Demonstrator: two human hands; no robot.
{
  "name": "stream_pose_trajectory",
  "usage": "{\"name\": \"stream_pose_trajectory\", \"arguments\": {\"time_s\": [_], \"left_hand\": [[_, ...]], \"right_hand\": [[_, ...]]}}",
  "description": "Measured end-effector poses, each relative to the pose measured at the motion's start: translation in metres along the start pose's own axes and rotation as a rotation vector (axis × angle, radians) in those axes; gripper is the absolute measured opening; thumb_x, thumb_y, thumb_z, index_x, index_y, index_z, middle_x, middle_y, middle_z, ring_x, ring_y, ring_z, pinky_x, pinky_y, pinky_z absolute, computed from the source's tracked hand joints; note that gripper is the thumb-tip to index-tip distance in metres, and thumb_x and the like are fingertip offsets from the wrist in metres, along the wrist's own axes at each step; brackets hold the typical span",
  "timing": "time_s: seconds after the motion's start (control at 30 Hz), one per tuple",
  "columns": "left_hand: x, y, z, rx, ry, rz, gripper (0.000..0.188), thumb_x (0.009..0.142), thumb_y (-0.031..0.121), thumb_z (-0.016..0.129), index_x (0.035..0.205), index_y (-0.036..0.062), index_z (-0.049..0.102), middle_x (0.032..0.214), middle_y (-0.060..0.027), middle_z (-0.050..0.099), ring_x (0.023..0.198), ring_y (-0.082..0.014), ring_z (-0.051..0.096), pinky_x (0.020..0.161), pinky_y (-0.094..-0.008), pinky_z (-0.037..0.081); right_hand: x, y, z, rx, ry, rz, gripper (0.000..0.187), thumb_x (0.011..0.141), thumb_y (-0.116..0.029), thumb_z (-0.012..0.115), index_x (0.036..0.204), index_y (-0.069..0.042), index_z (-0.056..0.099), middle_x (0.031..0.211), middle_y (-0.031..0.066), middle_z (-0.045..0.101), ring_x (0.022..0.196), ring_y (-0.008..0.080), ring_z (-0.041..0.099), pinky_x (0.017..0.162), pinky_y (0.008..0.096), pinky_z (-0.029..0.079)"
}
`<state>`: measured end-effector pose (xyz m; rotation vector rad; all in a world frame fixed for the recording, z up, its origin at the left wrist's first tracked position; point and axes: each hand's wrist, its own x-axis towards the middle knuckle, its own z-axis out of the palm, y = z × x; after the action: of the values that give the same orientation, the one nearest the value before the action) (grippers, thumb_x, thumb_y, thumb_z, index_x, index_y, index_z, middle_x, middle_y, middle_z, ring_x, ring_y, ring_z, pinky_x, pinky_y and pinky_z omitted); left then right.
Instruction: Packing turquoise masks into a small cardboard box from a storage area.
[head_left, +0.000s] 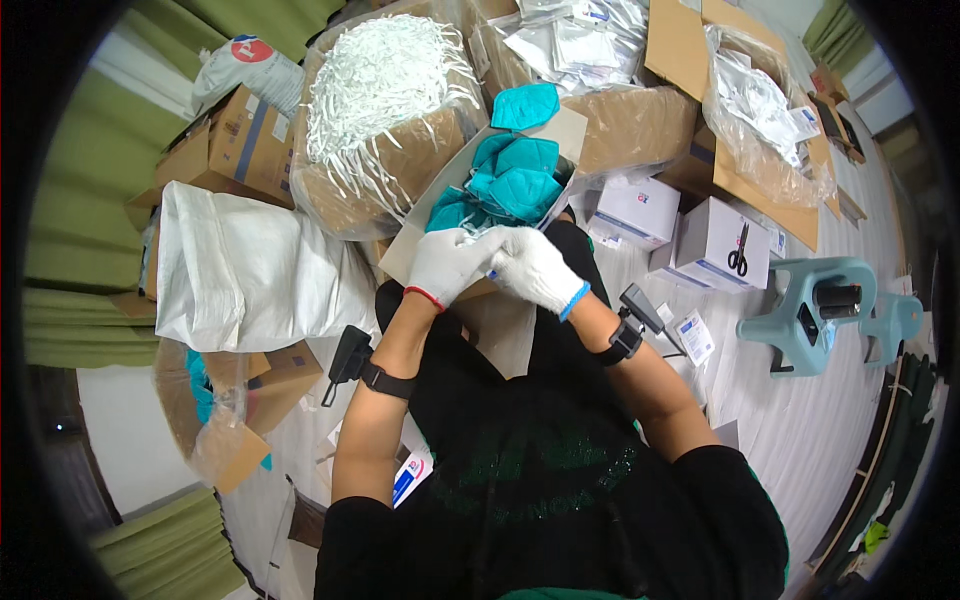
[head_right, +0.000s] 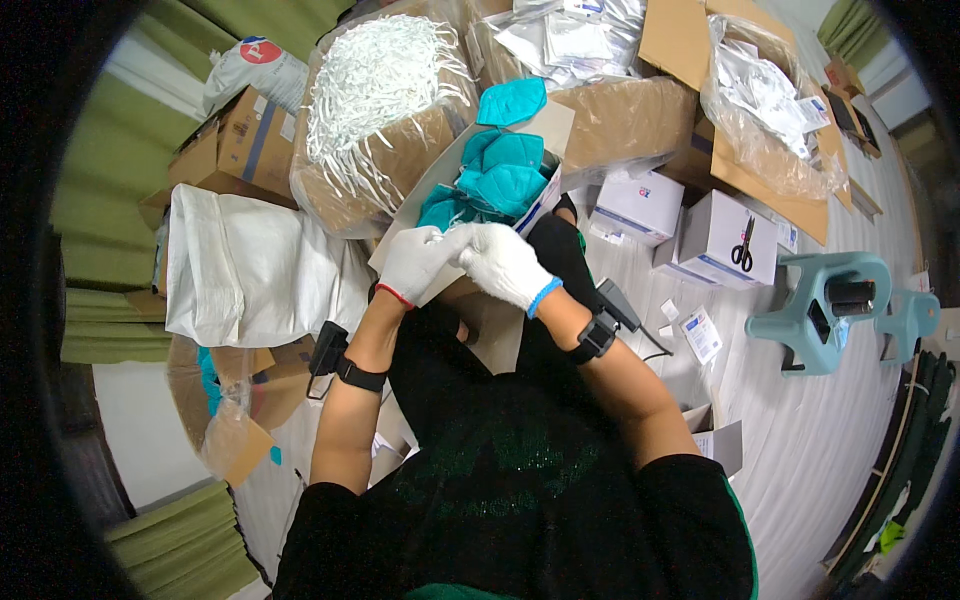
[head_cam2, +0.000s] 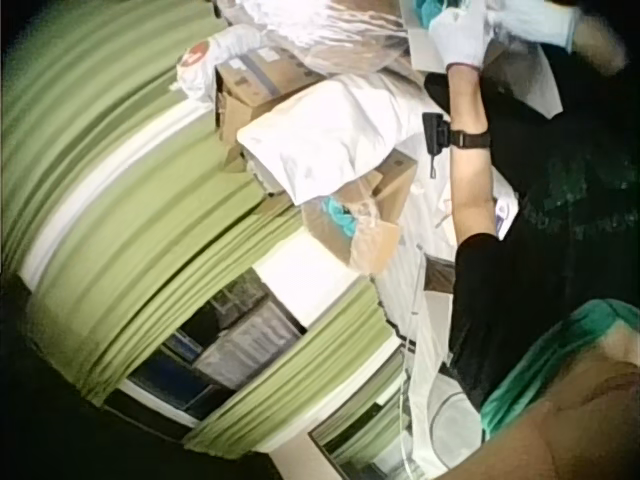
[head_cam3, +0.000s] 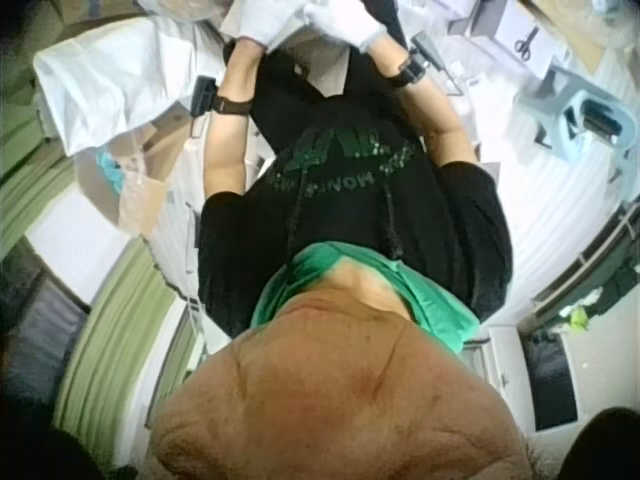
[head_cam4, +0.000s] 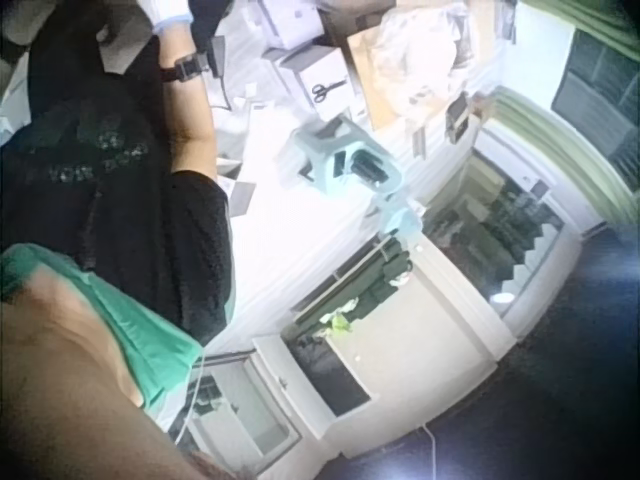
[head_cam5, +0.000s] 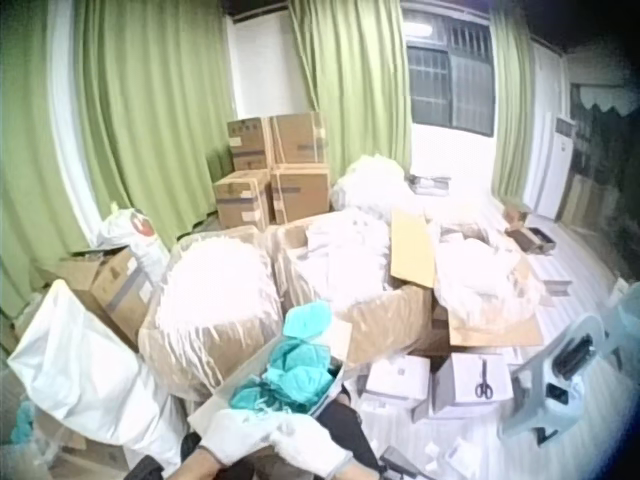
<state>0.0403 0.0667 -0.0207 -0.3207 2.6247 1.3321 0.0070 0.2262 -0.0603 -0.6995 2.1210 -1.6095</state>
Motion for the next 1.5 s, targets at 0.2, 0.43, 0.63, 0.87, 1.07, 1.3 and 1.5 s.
{"name": "stream_pose_trajectory", "arguments": {"time_s": [0.2,0.43,0.63,0.87,1.07,1.3,1.5], "left_hand": [[0.033,-0.028,0.024,-1.091,0.278,-0.149,0.012,0.072,0.004,0.077,0.080,0.0029,0.068,0.074,-0.0047,0.065,0.064,-0.0144,0.061,0.059,-0.0286,0.048],[0.070,-0.067,0.031,0.418,0.912,0.272,0.012,0.066,0.014,0.059,0.055,0.0107,0.054,0.064,-0.0142,0.059,0.065,-0.0380,0.058,0.056,-0.0504,0.044],[0.071,-0.072,0.026,0.386,0.819,0.027,0.010,0.069,0.015,0.058,0.062,0.0125,0.064,0.071,-0.0150,0.064,0.072,-0.0378,0.063,0.061,-0.0479,0.049],[0.062,-0.205,-0.054,0.271,0.843,-0.534,0.026,0.083,0.029,0.057,0.085,0.0086,0.074,0.087,-0.0176,0.070,0.084,-0.0387,0.067,0.071,-0.0475,0.052],[0.035,-0.241,-0.067,-0.593,0.829,-0.340,0.023,0.090,0.023,0.062,0.075,0.0055,0.061,0.064,-0.0001,0.054,0.053,-0.0081,0.048,0.052,-0.0276,0.044],[0.000,-0.228,-0.076,-0.884,0.846,-0.329,0.034,0.095,0.030,0.061,0.078,0.0005,0.065,0.068,0.0008,0.059,0.059,-0.0076,0.050,0.055,-0.0275,0.041],[0.013,-0.217,-0.103,-1.060,0.793,-0.372,0.026,0.096,0.026,0.056,0.076,0.0097,0.058,0.060,0.0027,0.051,0.045,-0.0058,0.044,0.042,-0.0233,0.033]], "right_hand": [[0.008,-0.009,0.042,0.350,0.096,0.092,0.035,0.099,-0.029,0.044,0.090,-0.001,0.062,0.077,0.0109,0.061,0.072,0.0186,0.053,0.071,0.0335,0.044],[-0.001,-0.010,0.052,0.252,0.152,0.396,0.044,0.098,-0.038,0.046,0.075,-0.003,0.061,0.066,0.0095,0.057,0.066,0.0203,0.053,0.067,0.0359,0.044],[0.000,-0.005,0.055,0.404,0.100,0.527,0.041,0.099,-0.036,0.047,0.074,-0.005,0.059,0.062,0.0027,0.054,0.056,0.0140,0.048,0.055,0.0316,0.040],[-0.029,-0.029,0.056,0.076,-0.142,0.086,0.029,0.101,-0.020,0.048,0.073,-0.011,0.048,0.064,-0.0028,0.046,0.060,0.0075,0.046,0.056,0.0257,0.039],[0.075,-0.030,0.071,0.416,-0.122,0.404,0.014,0.098,-0.017,0.051,0.090,-0.009,0.059,0.070,-0.0014,0.054,0.057,0.0084,0.050,0.050,0.0231,0.040],[0.226,0.000,0.126,-0.163,-0.135,0.080,0.061,0.094,-0.054,0.042,0.104,0.003,0.063,0.098,0.0203,0.068,0.097,0.0381,0.062,0.090,0.0402,0.046],[0.243,0.045,0.126,0.214,-0.108,-0.007,0.054,0.100,-0.043,0.044,0.121,0.004,0.060,0.109,0.0136,0.066,0.110,0.0207,0.059,0.097,0.0318,0.042]]}}
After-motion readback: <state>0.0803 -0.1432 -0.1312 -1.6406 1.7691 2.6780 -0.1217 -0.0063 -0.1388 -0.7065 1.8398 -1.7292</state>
